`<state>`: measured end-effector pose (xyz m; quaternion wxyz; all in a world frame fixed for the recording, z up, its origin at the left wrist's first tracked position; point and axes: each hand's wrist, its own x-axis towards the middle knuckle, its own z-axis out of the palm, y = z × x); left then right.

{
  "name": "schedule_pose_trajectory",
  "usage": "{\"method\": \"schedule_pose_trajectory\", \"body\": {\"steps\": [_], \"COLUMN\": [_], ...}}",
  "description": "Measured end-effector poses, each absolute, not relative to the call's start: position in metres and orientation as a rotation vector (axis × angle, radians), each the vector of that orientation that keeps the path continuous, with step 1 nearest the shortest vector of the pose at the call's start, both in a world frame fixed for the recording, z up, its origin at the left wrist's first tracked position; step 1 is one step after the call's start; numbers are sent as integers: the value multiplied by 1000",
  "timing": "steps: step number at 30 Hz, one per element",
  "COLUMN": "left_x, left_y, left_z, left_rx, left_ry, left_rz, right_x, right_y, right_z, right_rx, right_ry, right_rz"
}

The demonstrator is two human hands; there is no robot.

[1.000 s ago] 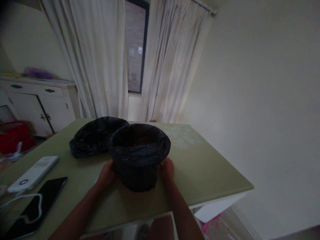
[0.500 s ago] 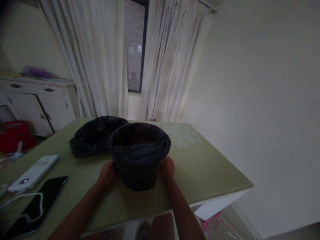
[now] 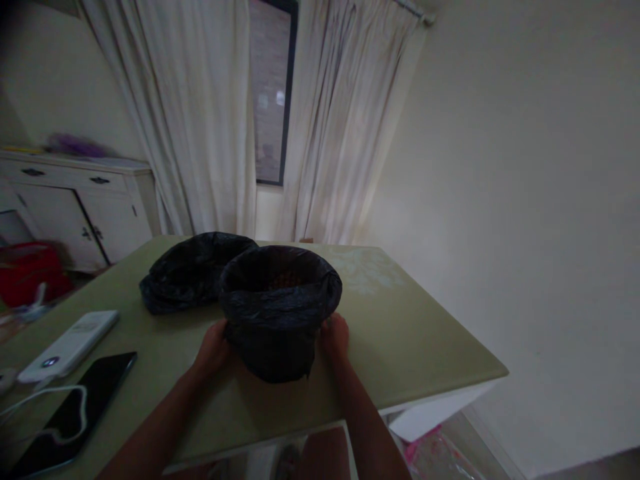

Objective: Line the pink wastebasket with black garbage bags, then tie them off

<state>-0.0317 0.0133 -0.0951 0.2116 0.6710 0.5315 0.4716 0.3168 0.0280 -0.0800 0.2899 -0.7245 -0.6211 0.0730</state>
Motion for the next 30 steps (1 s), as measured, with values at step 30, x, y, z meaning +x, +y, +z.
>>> {"method": "schedule_pose_trajectory", "body": {"steps": [30], "left_x": [-32], "left_y": [8], "left_z": [-96], "left_rx": [1925], "left_ry": [1952], "left_rz": [708], "right_x": [314], "right_y": [30], "right_z": [-77], "right_rx": [-1953], "right_ry": [-1616], "right_rz": [257]}}
